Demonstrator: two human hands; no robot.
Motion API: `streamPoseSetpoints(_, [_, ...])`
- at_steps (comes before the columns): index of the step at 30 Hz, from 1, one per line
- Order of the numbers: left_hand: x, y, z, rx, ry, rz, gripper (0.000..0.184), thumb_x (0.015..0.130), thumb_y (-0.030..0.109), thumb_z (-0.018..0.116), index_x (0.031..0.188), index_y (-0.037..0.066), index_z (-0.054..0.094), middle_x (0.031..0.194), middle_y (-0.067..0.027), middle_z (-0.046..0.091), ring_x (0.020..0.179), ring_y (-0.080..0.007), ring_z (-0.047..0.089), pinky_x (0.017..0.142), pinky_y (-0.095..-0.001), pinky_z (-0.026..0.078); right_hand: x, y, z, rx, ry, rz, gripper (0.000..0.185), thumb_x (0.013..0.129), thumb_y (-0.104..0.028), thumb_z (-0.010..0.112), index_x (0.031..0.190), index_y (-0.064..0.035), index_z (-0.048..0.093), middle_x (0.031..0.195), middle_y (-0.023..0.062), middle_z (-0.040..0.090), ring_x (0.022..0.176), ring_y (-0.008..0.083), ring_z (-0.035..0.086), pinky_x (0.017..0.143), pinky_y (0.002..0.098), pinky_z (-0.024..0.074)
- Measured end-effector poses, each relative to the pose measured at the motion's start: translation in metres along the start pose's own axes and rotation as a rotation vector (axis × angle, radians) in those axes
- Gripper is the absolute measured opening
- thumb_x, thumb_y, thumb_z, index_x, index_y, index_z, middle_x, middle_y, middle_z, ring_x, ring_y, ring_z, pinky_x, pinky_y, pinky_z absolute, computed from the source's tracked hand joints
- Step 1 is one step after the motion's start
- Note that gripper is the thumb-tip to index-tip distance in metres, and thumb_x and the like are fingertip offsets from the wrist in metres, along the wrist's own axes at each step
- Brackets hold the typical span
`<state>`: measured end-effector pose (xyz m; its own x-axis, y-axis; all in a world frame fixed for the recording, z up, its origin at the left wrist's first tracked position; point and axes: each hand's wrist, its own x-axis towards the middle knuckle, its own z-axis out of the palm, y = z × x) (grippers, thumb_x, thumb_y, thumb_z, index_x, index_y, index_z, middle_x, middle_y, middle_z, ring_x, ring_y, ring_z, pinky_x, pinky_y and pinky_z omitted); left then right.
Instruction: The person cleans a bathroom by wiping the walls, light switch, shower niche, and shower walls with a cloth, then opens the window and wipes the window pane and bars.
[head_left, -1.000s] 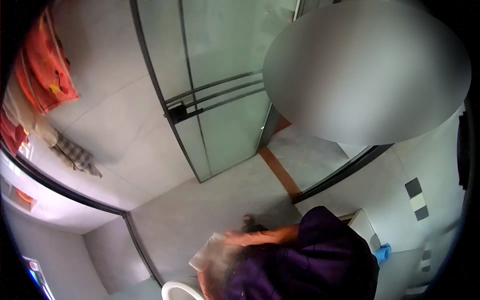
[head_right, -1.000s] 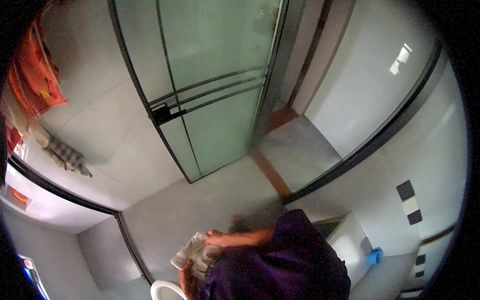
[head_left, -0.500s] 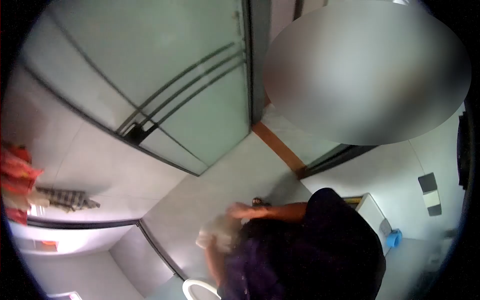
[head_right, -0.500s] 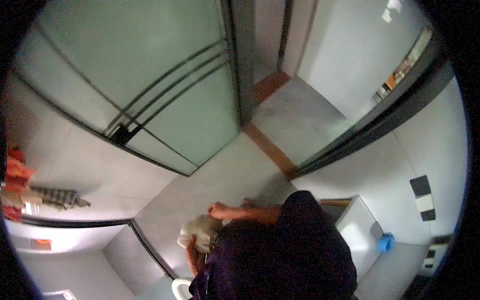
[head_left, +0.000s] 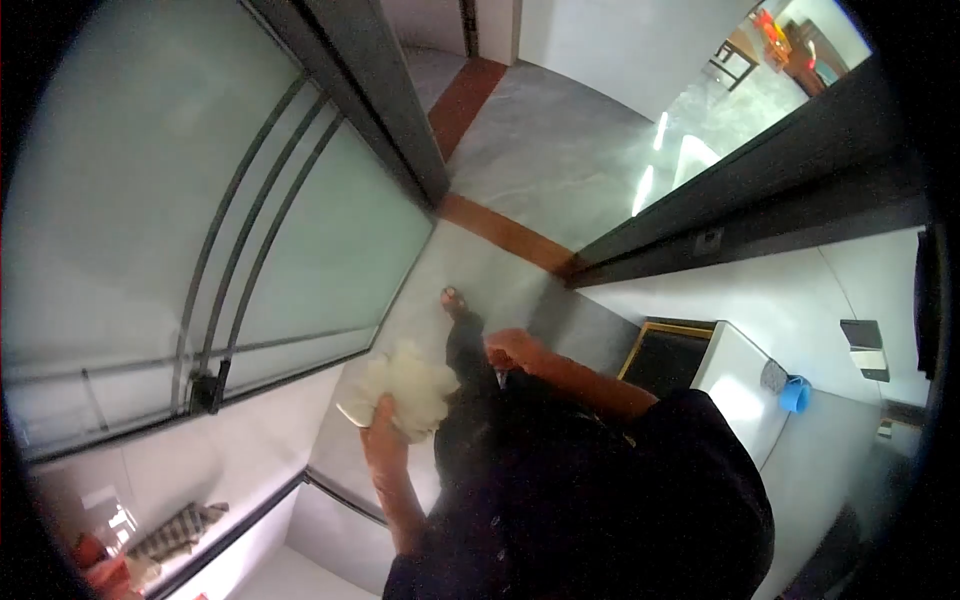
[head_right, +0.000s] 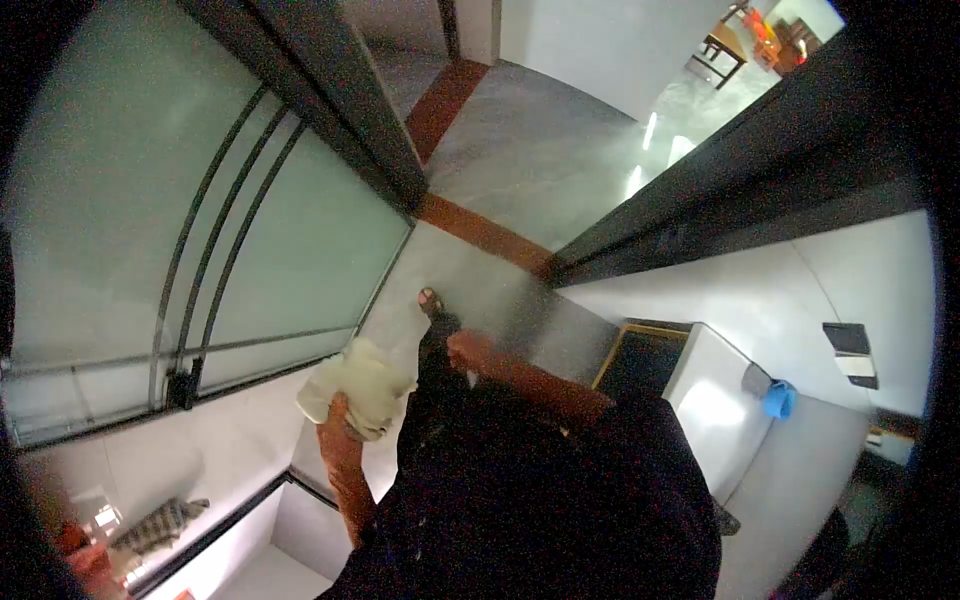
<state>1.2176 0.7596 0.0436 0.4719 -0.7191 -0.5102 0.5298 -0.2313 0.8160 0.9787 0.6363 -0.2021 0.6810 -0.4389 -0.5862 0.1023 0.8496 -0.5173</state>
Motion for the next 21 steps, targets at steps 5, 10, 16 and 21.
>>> streamPoseSetpoints(5, [0.098, 0.052, 0.039, 0.312, 0.032, 0.206, 0.034, 0.092, 0.008, 0.066, 0.125, -0.002, 0.062, 0.117, -0.0071, 0.067, 0.107, -0.0164, 0.061, 0.095, -0.0311, 0.047, 0.055, -0.018, -0.057, -0.498, 0.215, -0.120, 0.023, 0.095, -0.026, 0.065, 0.102, -0.0046, 0.064, 0.089, 0.0085, 0.065, 0.077, 0.0210, 0.065, 0.067, 0.0367, 0.0564])
streamPoseSetpoints(10, [0.165, 0.150, 0.098, 0.785, -0.090, 0.328, 0.031, 0.091, 0.009, 0.069, 0.119, -0.004, 0.064, 0.113, -0.0116, 0.070, 0.101, -0.0180, 0.065, 0.086, -0.0326, 0.050, 0.063, -0.096, -0.049, -0.528, 0.309, -0.216, 0.033, 0.094, -0.028, 0.068, 0.116, -0.0030, 0.063, 0.098, 0.0092, 0.067, 0.083, 0.0198, 0.068, 0.071, 0.0360, 0.0573])
streamPoseSetpoints(16, [0.237, 0.213, 0.144, 1.080, -0.210, 0.776, 0.036, 0.086, -0.005, 0.059, 0.122, -0.004, 0.063, 0.120, -0.0160, 0.068, 0.103, -0.0230, 0.066, 0.089, -0.0349, 0.053, 0.094, -0.157, -0.031, -0.645, 0.475, -0.333, 0.033, 0.096, -0.028, 0.065, 0.116, -0.0019, 0.063, 0.097, 0.0092, 0.068, 0.083, 0.0170, 0.068, 0.068, 0.0340, 0.0558])
streamPoseSetpoints(21, [0.277, 0.230, 0.167, 0.989, -0.339, 0.860, 0.042, 0.083, -0.013, 0.048, 0.120, -0.001, 0.064, 0.115, -0.0131, 0.067, 0.097, -0.0196, 0.065, 0.078, -0.0302, 0.055, 0.066, -0.235, 0.044, -0.453, 0.416, -0.325, 0.030, 0.098, -0.025, 0.064, 0.115, -0.0004, 0.062, 0.094, 0.0096, 0.067, 0.079, 0.0178, 0.067, 0.066, 0.0336, 0.0545])
